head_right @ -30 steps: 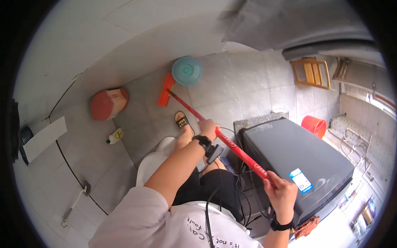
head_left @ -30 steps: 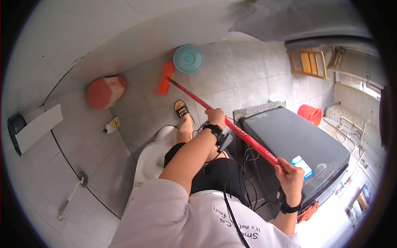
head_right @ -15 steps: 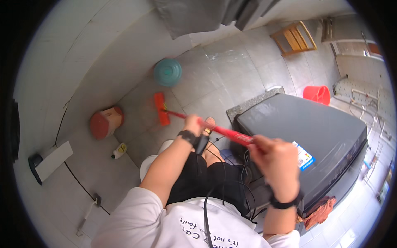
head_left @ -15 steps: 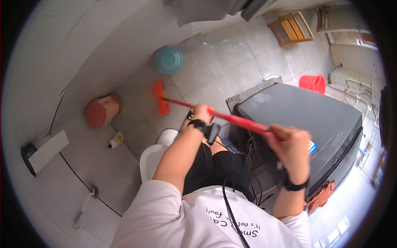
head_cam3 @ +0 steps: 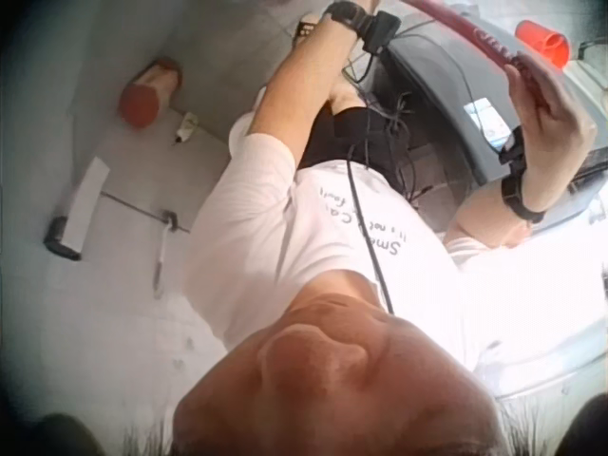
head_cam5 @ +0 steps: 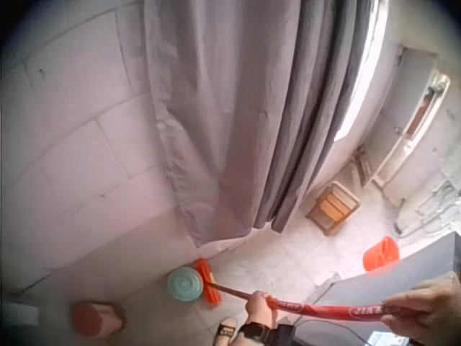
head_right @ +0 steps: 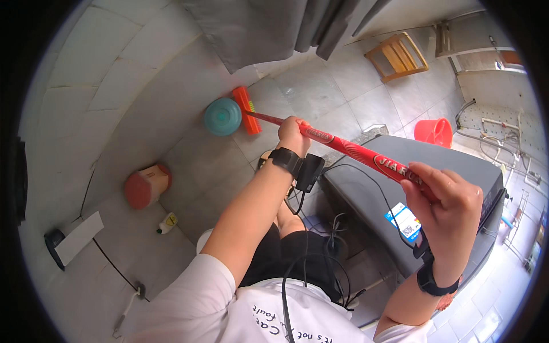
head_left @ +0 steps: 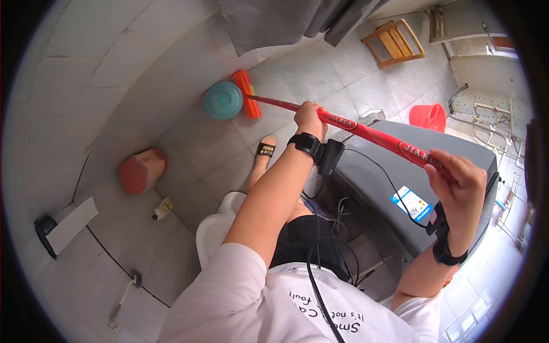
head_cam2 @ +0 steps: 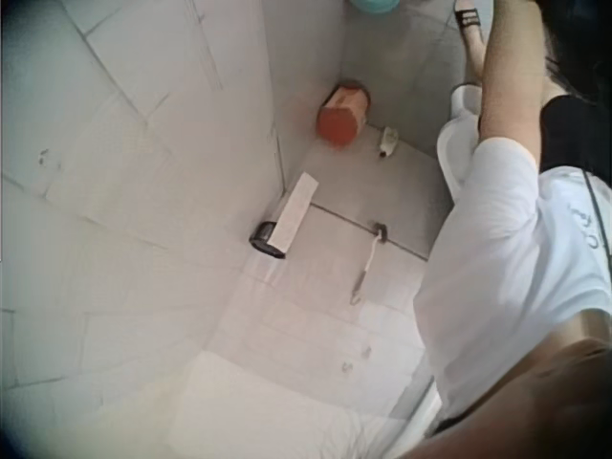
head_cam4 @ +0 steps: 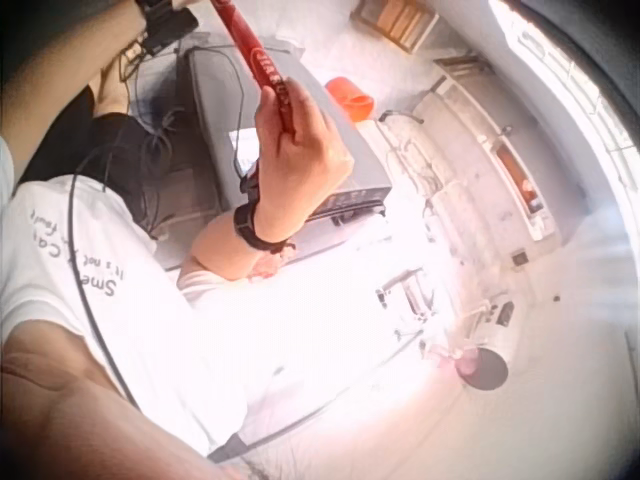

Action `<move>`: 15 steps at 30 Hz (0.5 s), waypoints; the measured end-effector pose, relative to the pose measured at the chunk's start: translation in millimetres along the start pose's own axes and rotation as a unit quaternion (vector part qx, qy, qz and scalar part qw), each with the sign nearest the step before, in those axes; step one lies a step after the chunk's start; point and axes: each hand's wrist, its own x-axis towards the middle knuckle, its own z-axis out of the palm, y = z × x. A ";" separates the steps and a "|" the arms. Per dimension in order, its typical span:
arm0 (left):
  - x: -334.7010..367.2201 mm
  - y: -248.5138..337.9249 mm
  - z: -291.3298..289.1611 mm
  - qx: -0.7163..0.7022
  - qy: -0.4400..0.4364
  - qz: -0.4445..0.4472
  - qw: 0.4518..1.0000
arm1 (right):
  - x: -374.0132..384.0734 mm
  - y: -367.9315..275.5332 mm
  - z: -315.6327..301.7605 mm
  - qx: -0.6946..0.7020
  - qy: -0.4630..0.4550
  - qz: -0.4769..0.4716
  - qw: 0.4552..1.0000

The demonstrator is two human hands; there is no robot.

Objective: Clean the toilet bowl with a brush, flush, and then mop the bathroom floor.

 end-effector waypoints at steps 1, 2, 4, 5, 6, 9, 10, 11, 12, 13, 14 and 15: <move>2.7 2.9 -1.4 0.003 0.002 -0.002 1.000 | 7.4 -1.1 1.9 -0.015 -0.007 -0.003 1.000; 4.6 5.3 -4.4 -0.005 0.002 -0.007 1.000 | 14.8 0.2 4.2 -0.015 -0.007 0.001 1.000; 4.1 7.5 -9.3 -0.015 0.024 -0.011 1.000 | 29.6 8.3 7.5 0.012 -0.022 -0.011 1.000; 5.3 10.3 -7.8 -0.024 0.059 -0.015 0.998 | 36.8 12.2 9.0 0.010 -0.023 -0.007 1.000; 7.3 12.5 -8.9 -0.019 0.061 -0.010 0.998 | 43.7 16.2 11.1 0.026 -0.041 -0.009 0.999; 21.9 26.5 -20.5 0.005 0.061 0.017 0.998 | 70.7 20.8 21.5 0.052 -0.071 -0.022 0.996; 28.6 32.3 -34.4 0.381 0.019 0.237 0.893 | 81.5 22.4 28.9 0.054 -0.087 -0.030 0.994; 34.0 40.5 -45.7 0.679 -0.029 0.409 0.609 | 90.3 24.3 36.8 0.056 -0.103 -0.038 0.992; 44.3 48.1 -49.1 0.693 0.003 0.423 0.584 | 98.9 22.3 47.5 0.098 -0.103 -0.018 0.990; 52.6 54.3 -47.8 0.703 0.033 0.437 0.561 | 106.7 21.5 57.2 0.112 -0.116 0.003 0.987; 55.6 61.1 -41.7 0.716 0.022 0.426 0.552 | 109.7 27.5 71.0 0.105 -0.116 0.018 0.988; 58.9 68.1 -35.3 0.729 0.011 0.415 0.544 | 111.1 33.4 81.8 0.096 -0.116 0.032 0.988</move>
